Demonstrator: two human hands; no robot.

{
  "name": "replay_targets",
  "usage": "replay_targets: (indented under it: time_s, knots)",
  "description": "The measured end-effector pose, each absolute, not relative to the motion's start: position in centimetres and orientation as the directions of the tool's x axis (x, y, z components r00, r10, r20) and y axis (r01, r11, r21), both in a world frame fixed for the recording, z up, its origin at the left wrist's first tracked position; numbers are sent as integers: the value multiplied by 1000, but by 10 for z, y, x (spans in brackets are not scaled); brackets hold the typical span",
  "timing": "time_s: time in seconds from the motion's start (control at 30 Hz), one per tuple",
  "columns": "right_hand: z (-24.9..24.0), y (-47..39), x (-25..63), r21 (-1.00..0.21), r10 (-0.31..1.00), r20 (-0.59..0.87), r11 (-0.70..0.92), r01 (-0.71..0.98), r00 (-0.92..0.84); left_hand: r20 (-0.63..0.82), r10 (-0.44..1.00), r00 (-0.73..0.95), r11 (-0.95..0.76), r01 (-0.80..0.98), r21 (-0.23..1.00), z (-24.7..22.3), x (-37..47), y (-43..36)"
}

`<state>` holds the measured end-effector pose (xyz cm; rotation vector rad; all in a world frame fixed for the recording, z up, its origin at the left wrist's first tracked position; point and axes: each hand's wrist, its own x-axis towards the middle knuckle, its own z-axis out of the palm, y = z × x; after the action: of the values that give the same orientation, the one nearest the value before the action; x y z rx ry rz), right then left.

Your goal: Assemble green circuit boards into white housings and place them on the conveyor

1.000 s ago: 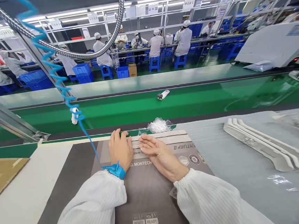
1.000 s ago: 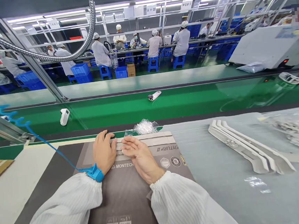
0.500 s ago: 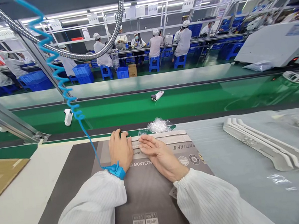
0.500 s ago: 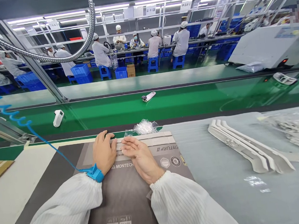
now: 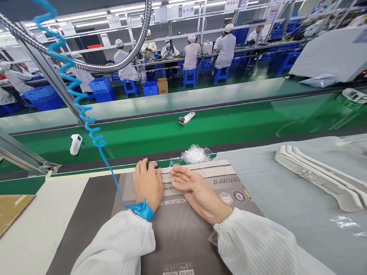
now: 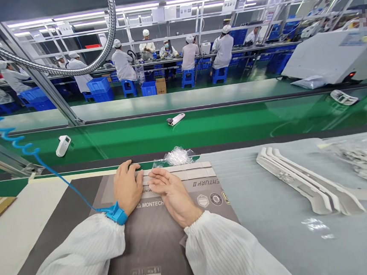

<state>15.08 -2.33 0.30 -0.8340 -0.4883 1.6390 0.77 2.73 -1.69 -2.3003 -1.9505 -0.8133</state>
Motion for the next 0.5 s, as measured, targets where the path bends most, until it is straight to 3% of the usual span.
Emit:
replay_targets:
  time_s: [0.5]
  knots:
    - [-1,-24,154,-708,967,-225,-247,-661,-120,433,897,89,-236,925,298,-19,8,27]
